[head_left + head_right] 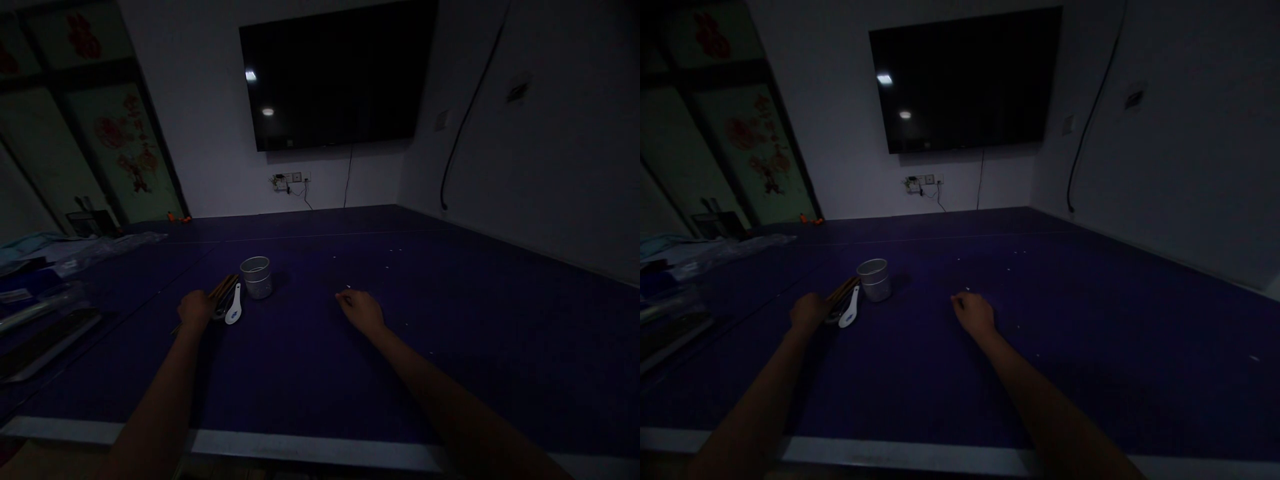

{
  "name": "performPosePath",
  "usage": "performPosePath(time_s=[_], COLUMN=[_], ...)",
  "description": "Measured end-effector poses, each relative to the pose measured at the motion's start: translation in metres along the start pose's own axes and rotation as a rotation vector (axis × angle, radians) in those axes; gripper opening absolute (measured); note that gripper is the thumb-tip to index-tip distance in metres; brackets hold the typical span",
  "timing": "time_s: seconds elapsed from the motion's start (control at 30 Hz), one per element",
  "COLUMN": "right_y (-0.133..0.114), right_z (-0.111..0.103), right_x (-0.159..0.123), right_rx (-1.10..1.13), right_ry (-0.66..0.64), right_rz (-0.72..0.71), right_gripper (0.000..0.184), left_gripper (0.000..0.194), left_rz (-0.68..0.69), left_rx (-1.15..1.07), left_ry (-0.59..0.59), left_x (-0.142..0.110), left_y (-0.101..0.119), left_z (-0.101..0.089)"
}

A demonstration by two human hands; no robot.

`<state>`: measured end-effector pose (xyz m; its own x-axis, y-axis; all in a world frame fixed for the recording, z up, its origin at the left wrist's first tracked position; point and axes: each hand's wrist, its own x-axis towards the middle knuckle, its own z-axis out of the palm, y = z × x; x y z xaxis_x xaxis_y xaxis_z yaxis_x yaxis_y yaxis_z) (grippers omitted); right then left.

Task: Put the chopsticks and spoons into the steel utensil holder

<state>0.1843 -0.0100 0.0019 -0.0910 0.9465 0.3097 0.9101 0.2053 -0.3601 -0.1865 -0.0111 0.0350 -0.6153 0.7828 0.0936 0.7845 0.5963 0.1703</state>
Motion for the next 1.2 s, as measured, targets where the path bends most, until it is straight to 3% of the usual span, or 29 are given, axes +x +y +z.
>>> performPosePath(time_s=[0.47,1.2], right_y=[-0.0007,0.0007], right_z=[0.0,0.0018], right_x=[-0.0003,0.0003], right_rx=[-0.004,-0.005], right_ry=[-0.001,0.013], right_rz=[0.003,-0.004], right_gripper=[0.036,0.035], left_gripper=[0.046,0.046], left_rz=[0.068,0.051], left_rx=[0.003,0.013], left_ry=[0.014,0.045], left_x=[-0.0017,0.0077], left_y=[0.0022,-0.0048], left_z=[-0.0028,0.006])
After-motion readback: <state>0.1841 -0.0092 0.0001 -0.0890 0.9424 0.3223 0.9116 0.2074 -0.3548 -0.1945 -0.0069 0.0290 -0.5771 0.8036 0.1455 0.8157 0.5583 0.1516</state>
